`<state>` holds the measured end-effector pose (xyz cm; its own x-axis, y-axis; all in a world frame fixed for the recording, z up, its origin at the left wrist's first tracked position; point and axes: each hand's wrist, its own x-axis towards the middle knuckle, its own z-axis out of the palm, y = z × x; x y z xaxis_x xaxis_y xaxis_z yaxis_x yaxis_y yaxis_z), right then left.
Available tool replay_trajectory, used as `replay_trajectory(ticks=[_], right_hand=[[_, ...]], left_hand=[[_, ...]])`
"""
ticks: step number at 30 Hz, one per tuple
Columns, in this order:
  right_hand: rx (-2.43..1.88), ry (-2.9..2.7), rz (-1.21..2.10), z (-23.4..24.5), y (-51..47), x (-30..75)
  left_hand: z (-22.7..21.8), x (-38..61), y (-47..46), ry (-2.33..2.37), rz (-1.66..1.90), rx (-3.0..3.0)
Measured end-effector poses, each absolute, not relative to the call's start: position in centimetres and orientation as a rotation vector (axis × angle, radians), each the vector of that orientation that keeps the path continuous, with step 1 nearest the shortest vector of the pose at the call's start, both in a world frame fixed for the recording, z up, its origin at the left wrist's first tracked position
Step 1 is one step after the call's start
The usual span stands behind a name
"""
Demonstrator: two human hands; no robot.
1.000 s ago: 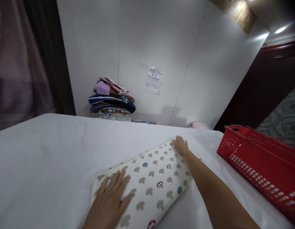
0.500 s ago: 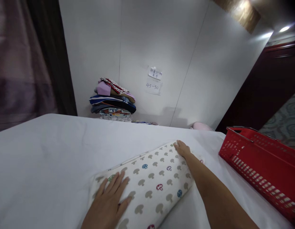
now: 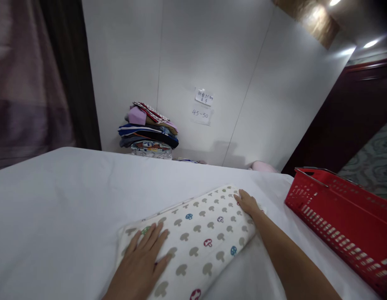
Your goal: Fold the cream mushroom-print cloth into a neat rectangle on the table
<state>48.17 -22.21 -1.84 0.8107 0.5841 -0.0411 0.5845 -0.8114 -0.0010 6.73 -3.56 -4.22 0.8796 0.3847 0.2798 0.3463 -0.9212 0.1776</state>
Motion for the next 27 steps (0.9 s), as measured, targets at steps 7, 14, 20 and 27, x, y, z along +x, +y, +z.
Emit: replay_trajectory(ticks=[7, 14, 20, 27], right_hand=[[2.995, 0.942, -0.115, -0.8, -22.1, 48.1], [2.914, 1.164, -0.007, 0.2, -19.0, 43.8], [2.850, 1.400, -0.097, -1.6, -14.6, 40.6], [2.891, 1.394, -0.157, -1.7, -14.1, 40.5]], left_hand=[[-4.0, 6.8, -3.8, 0.574, 0.474, 2.930], [-3.8, 6.8, -4.1, 0.574, 0.523, 2.902], [-2.7, 6.7, -4.5, 0.581, 0.428, 2.878], [-2.3, 6.7, -4.9, 0.597, 0.397, 2.837]])
